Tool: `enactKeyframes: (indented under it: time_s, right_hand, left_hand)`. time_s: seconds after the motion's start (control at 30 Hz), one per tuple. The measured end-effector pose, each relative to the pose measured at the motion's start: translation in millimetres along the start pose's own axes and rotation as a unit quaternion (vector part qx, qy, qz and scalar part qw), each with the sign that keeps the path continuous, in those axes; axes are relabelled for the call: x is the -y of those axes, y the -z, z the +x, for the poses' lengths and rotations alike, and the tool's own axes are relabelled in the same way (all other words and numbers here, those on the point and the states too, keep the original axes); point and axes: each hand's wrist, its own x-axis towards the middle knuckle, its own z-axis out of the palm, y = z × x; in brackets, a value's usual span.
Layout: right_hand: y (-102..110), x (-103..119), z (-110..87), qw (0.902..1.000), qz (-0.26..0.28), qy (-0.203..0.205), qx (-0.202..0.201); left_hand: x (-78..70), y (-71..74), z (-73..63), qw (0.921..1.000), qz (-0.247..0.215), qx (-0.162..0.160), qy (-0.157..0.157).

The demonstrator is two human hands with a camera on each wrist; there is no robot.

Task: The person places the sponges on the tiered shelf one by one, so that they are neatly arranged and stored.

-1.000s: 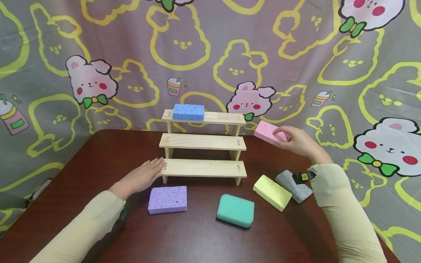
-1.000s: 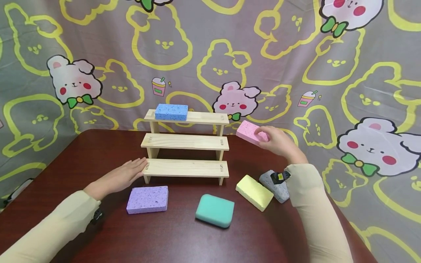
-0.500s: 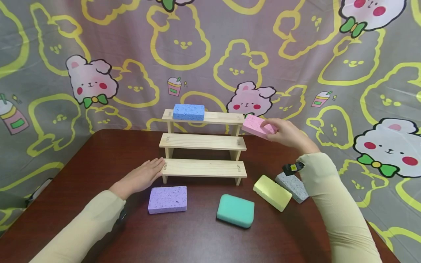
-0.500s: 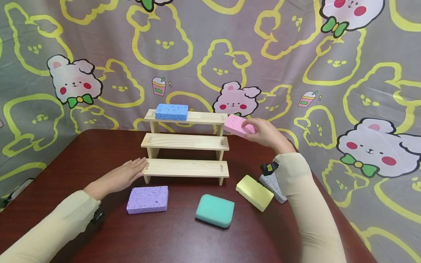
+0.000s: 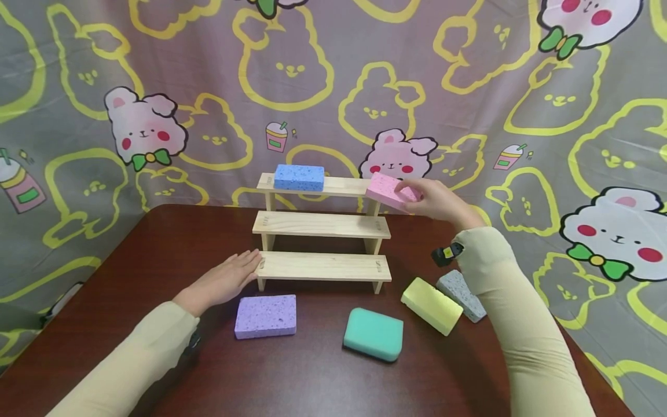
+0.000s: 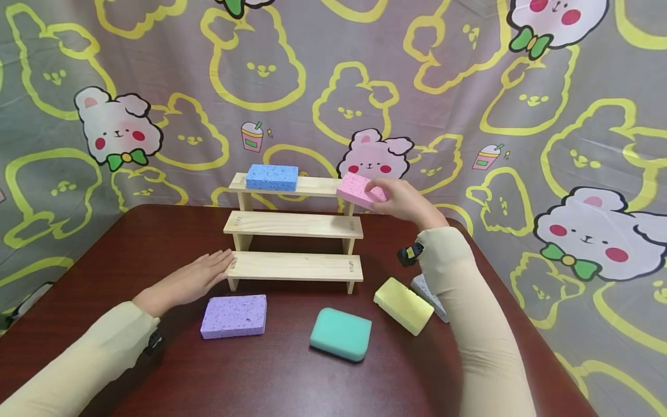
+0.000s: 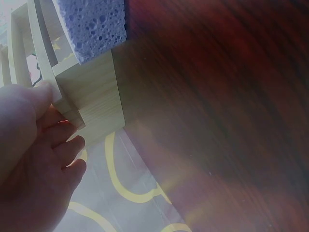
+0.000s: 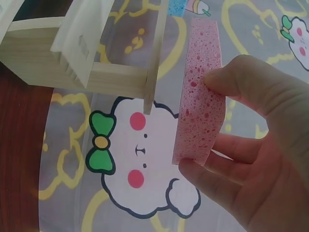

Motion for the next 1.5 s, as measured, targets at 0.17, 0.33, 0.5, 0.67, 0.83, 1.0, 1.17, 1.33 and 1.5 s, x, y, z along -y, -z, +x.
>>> enactKeyframes:
  time_s: [0.17,0.33,0.5,0.67,0.83,1.0,1.17,1.33,1.5]
  right_hand:
    - [0.5,5.3,12.1,0.9999,-0.007,-0.003,0.008]
    - [0.1,10.0,22.2,0.9998,-0.002,0.001,0.02]
    - [-3.2,11.8,31.2,0.9993,0.02,0.01,0.029]
    - [-9.2,13.6,41.5,0.9982,0.037,0.031,0.036]
    - [-15.5,19.4,52.2,0.9976,0.039,0.038,0.042]
    - [-22.2,26.4,62.3,0.9974,0.024,0.041,0.054]
    - [-29.7,30.2,70.4,0.9973,0.011,0.035,0.064]
    - [-35.0,27.8,77.1,0.9975,0.011,0.033,0.061]
    - [-36.4,26.3,79.7,0.9975,0.02,0.034,0.059]
  left_hand:
    - [-1.1,1.1,-0.4,1.0,0.002,-0.001,0.001]
    - [-1.7,1.7,-0.2,1.0,0.003,0.0,-0.002]
    - [-1.7,1.8,0.1,1.0,0.004,-0.001,-0.004]
    - [-1.5,1.4,0.2,1.0,0.003,-0.001,-0.004]
    - [-2.6,2.7,-0.1,1.0,0.003,-0.003,-0.006]
    - [-3.6,4.1,-0.3,1.0,0.003,-0.005,-0.007]
    - [-2.8,3.2,-0.5,1.0,0.001,0.002,-0.001]
    - [-2.6,2.7,-0.1,1.0,-0.001,0.004,0.001]
    - [-2.9,2.5,0.2,1.0,-0.002,0.002,-0.001]
